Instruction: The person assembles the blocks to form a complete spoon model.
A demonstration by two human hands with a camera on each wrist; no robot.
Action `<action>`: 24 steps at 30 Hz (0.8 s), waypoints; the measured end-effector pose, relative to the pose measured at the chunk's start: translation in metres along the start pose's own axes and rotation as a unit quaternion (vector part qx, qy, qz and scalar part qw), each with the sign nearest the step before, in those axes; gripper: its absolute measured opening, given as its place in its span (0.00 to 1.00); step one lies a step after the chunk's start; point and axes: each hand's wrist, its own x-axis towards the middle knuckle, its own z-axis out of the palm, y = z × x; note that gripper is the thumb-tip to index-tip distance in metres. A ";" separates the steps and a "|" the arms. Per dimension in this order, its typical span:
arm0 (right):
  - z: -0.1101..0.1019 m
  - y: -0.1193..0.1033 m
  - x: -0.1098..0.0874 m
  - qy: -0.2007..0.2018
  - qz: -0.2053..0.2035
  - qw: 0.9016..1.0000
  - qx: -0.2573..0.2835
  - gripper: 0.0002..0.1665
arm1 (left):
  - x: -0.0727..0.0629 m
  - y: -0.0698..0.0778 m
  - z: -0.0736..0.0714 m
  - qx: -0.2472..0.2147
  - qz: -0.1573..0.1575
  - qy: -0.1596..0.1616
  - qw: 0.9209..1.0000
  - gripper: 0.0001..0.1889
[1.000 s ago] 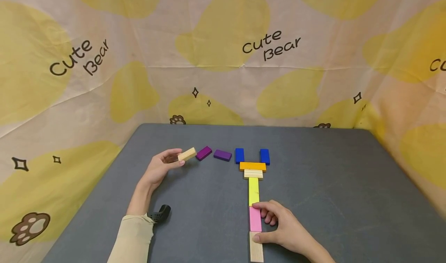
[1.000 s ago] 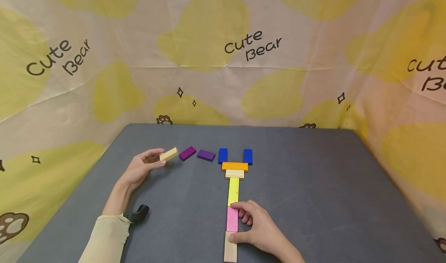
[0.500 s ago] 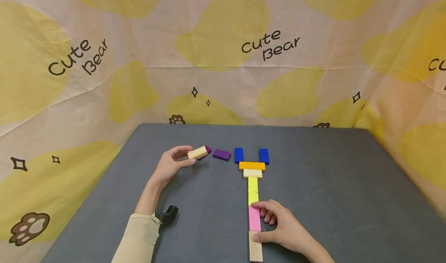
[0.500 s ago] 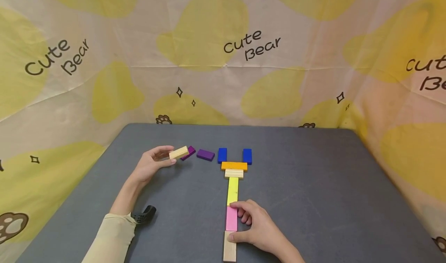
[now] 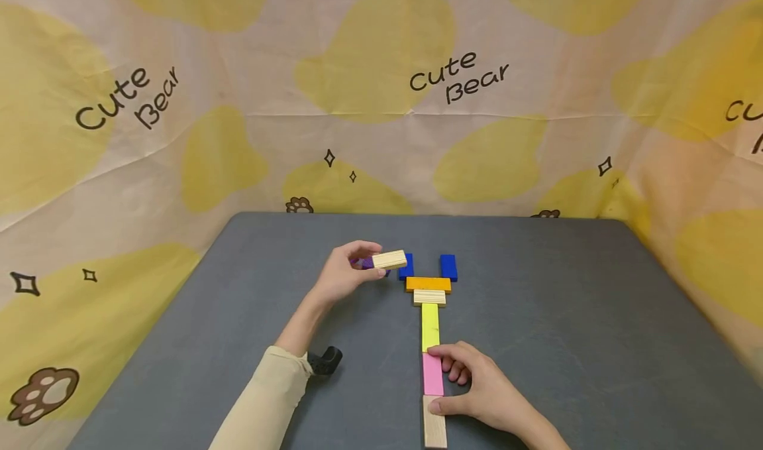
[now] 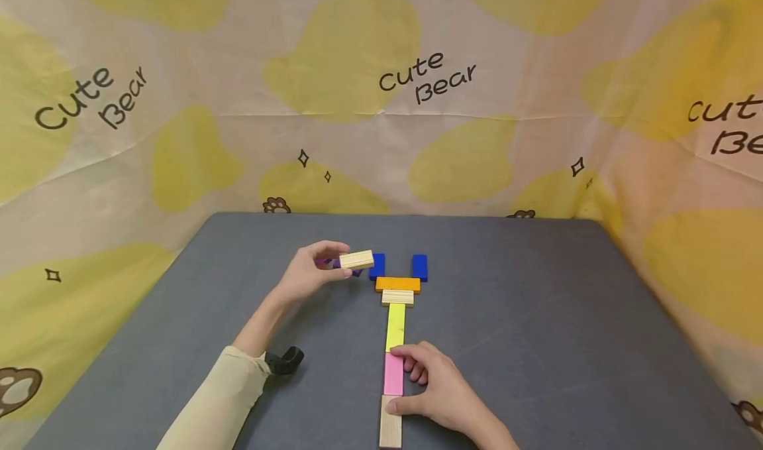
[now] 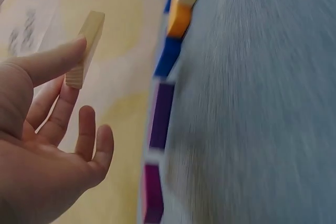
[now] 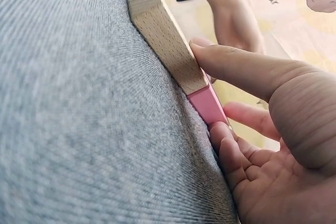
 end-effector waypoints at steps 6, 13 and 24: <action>-0.001 0.000 0.001 0.000 0.005 1.000 -0.005 0.38 | 0.023 0.005 0.037 0.051 0.027 -0.029 0.998 0.21; -0.002 -0.001 0.002 -0.012 0.020 1.000 0.005 0.38 | 0.037 -0.005 0.058 0.112 0.010 -0.034 0.993 0.19; -0.002 -0.002 0.002 -0.015 0.028 0.999 0.009 0.38 | 0.043 -0.005 0.067 0.163 -0.005 -0.049 0.985 0.16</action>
